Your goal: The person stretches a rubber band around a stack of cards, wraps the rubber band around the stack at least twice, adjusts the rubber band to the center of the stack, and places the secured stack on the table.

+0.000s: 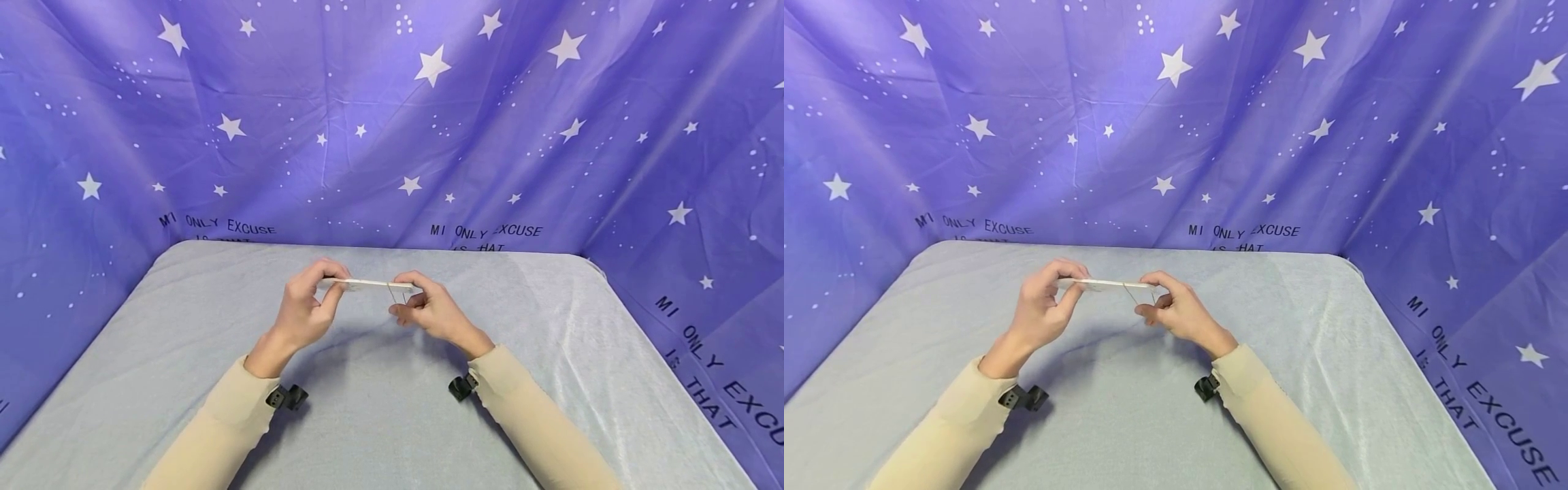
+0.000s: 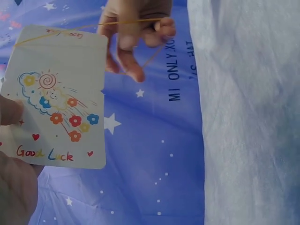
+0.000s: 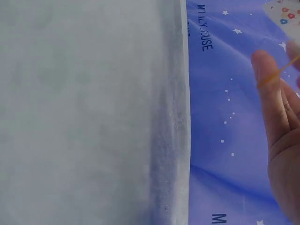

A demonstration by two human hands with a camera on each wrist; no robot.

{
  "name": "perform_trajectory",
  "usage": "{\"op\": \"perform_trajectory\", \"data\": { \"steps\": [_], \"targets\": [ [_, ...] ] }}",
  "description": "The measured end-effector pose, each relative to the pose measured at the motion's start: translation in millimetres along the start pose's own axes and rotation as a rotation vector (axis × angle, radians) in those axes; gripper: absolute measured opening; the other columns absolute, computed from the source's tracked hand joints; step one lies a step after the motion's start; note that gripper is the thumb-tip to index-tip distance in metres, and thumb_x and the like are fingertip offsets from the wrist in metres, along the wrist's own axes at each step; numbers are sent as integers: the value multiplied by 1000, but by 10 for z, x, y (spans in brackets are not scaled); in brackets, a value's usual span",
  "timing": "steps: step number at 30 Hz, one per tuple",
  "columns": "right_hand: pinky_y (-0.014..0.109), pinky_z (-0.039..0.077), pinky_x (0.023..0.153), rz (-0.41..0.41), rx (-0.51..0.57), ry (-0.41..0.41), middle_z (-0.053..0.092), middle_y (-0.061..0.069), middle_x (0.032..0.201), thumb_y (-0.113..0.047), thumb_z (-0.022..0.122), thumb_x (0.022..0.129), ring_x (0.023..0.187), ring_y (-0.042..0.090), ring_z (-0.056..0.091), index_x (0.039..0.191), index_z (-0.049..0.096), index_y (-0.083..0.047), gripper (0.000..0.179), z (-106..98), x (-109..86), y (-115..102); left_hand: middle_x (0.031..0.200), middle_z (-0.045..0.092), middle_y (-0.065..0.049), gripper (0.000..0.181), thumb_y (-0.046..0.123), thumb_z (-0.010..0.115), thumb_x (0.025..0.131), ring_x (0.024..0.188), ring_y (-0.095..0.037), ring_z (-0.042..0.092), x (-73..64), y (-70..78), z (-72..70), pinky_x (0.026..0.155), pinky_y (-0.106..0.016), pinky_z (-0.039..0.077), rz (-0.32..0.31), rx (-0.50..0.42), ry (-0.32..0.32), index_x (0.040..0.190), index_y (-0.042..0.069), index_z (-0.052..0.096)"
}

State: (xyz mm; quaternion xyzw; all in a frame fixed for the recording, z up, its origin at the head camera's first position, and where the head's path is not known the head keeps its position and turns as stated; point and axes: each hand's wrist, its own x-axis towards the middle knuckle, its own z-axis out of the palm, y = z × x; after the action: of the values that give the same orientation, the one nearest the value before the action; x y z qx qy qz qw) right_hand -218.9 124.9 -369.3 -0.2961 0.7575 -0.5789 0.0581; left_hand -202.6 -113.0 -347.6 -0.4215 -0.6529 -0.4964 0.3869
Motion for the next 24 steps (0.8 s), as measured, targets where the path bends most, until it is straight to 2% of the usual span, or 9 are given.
{"op": "perform_trajectory", "data": {
  "steps": [2, 7, 9, 13, 16, 18, 20, 24],
  "targets": [
    [51, 55, 64, -3, -7, -5, 69, 19, 80, 8, 67, 83, 69, 52, 62, 121, 52, 1, 42, -13, 6, 27, 83, 64, -14, 20, -24, 57, 74, 76, -21, 61, 7, 7, -8, 73, -26, 53, -24, -36, 28, 84, -6, 58],
    [44, 57, 64, 13, 18, -1, 65, 23, 107, 11, 64, 83, 72, 46, 65, 108, 50, 7, 29, -42, 23, 73, 84, 62, -19, 17, -24, 56, 77, 76, -19, 60, 9, 17, -45, 65, -22, 51, -117, -122, 96, 86, -9, 57],
    [42, 57, 64, 17, 35, -1, 60, 25, 116, 11, 65, 83, 72, 44, 65, 103, 48, 4, 27, -47, 27, 81, 85, 61, -21, 15, -22, 56, 79, 76, -17, 60, 15, 24, -71, 61, -20, 50, -156, -134, 122, 87, -9, 57],
    [47, 56, 62, 29, 46, -14, 60, 25, 112, 9, 70, 80, 69, 43, 64, 102, 42, 4, 36, -61, 55, 194, 88, 63, -16, 12, -18, 59, 80, 74, -14, 61, 27, 45, -120, 49, -18, 47, -255, -122, 184, 89, -9, 56],
    [51, 55, 59, 33, 74, -48, 63, 22, 110, 3, 77, 75, 63, 40, 64, 105, 39, 1, 49, -66, 61, 256, 90, 64, -9, 13, -17, 61, 79, 75, -12, 61, 19, 37, -137, 48, -19, 49, -347, -101, 232, 89, -10, 55],
    [48, 55, 55, 13, 156, -97, 63, 22, 110, -3, 80, 73, 60, 35, 64, 110, 35, -2, 58, -60, 52, 246, 91, 64, -6, 15, -18, 61, 79, 77, -12, 62, 15, 24, -133, 54, -20, 52, -413, -109, 265, 90, -12, 54],
    [46, 54, 51, -41, 282, -160, 61, 26, 112, -12, 81, 74, 60, 32, 64, 116, 32, -4, 65, -51, 47, 221, 92, 64, -4, 16, -18, 61, 78, 79, -13, 63, 13, 9, -122, 60, -21, 54, -486, -147, 308, 91, -13, 53],
    [35, 55, 51, -154, 610, -311, 57, 29, 119, -31, 72, 84, 72, 29, 68, 127, 30, -4, 66, -13, 55, 165, 92, 65, -3, 20, -19, 59, 78, 81, -15, 64, 24, -9, -108, 65, -23, 54, -588, -273, 424, 89, -3, 56]
  ]
}}
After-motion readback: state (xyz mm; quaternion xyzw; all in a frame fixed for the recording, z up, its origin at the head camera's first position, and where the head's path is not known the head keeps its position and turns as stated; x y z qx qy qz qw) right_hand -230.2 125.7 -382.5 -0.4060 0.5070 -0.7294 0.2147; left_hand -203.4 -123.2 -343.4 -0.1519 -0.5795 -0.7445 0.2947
